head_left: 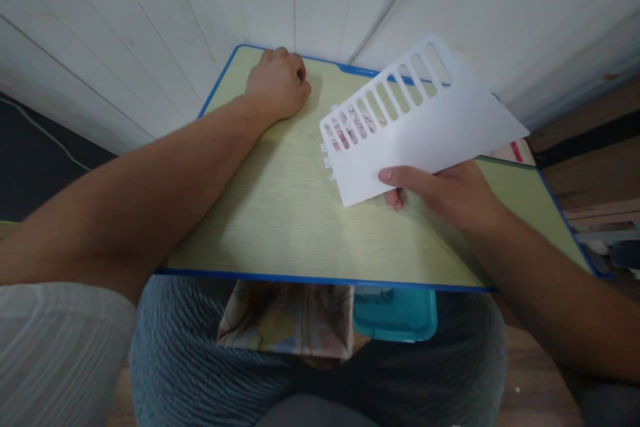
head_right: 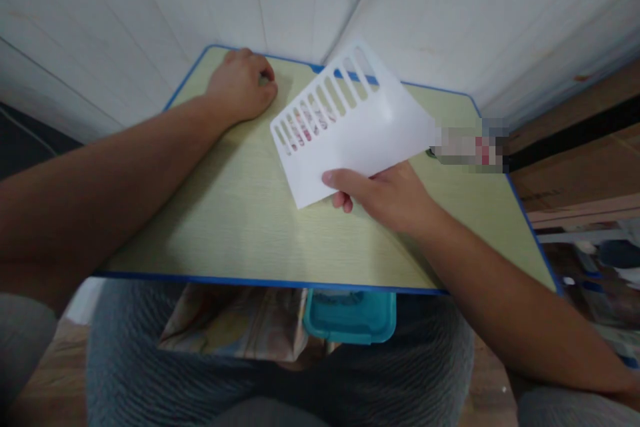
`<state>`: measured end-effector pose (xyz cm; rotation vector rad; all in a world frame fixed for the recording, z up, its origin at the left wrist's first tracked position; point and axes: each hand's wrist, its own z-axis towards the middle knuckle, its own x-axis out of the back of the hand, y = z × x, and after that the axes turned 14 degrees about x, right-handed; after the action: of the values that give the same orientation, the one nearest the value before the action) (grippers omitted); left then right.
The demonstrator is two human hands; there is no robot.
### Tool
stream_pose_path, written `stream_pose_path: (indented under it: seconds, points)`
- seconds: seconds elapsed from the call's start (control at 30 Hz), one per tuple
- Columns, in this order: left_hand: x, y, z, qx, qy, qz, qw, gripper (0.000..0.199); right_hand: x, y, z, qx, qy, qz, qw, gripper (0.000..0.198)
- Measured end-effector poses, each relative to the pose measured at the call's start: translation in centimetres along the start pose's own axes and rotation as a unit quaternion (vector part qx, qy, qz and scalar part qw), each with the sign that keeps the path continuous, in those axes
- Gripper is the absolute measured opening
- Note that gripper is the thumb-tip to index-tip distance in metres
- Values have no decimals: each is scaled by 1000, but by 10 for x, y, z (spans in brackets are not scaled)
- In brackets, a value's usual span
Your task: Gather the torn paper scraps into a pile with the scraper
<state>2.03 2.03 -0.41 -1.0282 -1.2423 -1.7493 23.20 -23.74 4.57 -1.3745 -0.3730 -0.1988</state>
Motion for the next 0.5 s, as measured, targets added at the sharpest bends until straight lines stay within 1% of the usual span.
stream_pose_path:
  seconds: [0.1, 0.2, 0.37, 0.5]
  points:
    - [-1, 0, 1, 3, 6, -8, 1000, 28, 0, 2, 0, -10, 12, 0, 1000, 34]
    - [-1, 0, 1, 0, -1, -15, 1000, 30, -3, 3, -1, -11, 15, 11, 1000, 34]
    - [-1, -1, 0, -3, -1, -13, 1000, 32, -7, 7, 3, -26, -11, 39, 999, 26]
    - [-3, -3, 3, -7, 2, -22, 1000, 32, -9, 10, 5, -50, -38, 61, 996, 16]
